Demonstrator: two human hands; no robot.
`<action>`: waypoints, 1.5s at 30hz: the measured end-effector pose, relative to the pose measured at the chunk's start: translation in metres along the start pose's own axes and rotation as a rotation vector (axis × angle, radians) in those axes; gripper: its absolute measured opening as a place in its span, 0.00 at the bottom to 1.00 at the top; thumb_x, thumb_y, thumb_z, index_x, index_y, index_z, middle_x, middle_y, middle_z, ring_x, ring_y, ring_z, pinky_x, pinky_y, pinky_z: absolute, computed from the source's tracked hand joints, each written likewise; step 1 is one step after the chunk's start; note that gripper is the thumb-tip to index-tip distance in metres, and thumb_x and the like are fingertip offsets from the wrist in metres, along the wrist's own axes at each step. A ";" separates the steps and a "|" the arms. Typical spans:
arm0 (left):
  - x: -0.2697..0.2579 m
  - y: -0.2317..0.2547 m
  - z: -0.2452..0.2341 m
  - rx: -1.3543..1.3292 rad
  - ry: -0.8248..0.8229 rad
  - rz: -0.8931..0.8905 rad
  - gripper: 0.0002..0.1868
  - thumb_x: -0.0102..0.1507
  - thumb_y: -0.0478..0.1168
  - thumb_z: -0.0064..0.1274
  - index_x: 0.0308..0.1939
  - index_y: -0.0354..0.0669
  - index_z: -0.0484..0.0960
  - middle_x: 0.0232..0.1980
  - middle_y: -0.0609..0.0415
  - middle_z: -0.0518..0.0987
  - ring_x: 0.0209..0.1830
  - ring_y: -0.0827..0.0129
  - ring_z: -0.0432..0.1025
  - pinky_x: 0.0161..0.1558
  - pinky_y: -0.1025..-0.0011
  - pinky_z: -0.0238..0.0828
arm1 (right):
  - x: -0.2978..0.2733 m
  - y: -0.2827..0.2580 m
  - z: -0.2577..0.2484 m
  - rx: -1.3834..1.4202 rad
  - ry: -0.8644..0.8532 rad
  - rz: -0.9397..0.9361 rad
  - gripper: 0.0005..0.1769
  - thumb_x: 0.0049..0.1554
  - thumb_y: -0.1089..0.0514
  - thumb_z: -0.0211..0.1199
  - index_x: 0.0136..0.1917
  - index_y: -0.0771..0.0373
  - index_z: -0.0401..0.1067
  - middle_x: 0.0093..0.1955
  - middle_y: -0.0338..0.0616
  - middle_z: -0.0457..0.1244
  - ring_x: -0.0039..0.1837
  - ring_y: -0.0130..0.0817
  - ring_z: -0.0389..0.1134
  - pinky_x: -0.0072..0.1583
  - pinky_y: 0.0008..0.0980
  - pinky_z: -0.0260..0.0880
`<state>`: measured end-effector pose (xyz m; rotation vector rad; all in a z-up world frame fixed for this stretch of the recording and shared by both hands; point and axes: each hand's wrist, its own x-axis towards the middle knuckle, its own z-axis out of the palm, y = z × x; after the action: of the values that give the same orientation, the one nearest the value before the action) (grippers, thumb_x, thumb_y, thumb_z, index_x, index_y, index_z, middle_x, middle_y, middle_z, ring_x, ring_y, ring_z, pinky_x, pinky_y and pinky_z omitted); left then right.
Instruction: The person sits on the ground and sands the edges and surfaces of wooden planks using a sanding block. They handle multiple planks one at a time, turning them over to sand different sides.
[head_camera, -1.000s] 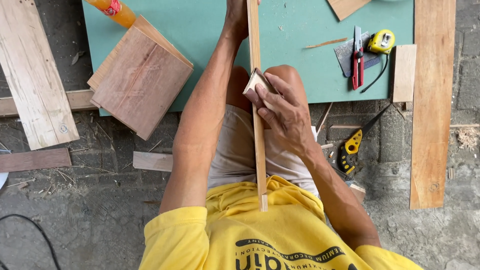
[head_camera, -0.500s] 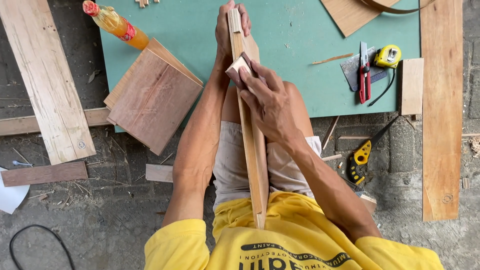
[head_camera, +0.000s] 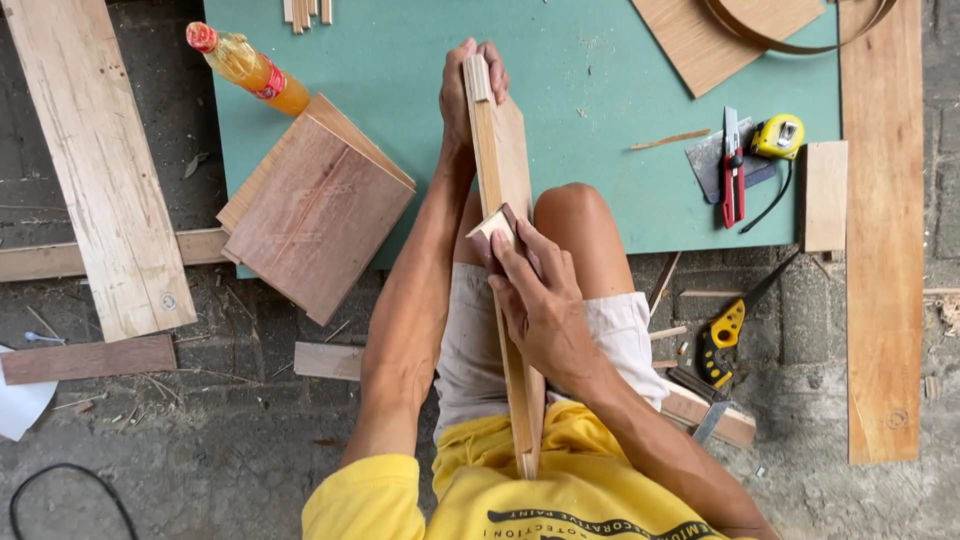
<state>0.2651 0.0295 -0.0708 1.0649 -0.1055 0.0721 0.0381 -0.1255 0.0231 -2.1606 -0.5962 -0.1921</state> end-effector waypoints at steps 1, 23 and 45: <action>0.009 0.000 0.004 -0.002 -0.001 0.005 0.24 0.66 0.58 0.35 0.23 0.48 0.71 0.20 0.60 0.68 0.20 0.76 0.59 0.30 0.72 0.56 | 0.026 0.007 -0.001 -0.003 0.000 -0.004 0.25 0.68 0.62 0.57 0.77 0.61 0.60 0.77 0.62 0.54 0.70 0.59 0.63 0.69 0.49 0.65; -0.020 0.020 0.051 0.176 0.131 -0.067 0.26 0.64 0.57 0.32 0.17 0.47 0.67 0.17 0.59 0.63 0.18 0.73 0.55 0.25 0.70 0.53 | 0.069 0.013 -0.001 -0.084 0.135 0.106 0.19 0.69 0.56 0.54 0.70 0.62 0.63 0.63 0.57 0.58 0.59 0.51 0.67 0.51 0.44 0.72; -0.020 0.004 0.039 0.172 0.119 -0.021 0.26 0.65 0.56 0.32 0.17 0.47 0.68 0.15 0.59 0.65 0.18 0.74 0.57 0.26 0.71 0.52 | 0.043 0.022 -0.012 -0.173 0.084 0.068 0.19 0.68 0.53 0.55 0.69 0.61 0.63 0.63 0.57 0.57 0.42 0.47 0.66 0.32 0.43 0.67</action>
<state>0.2427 -0.0027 -0.0512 1.2304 0.0199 0.1267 0.0868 -0.1309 0.0296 -2.3231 -0.4716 -0.3056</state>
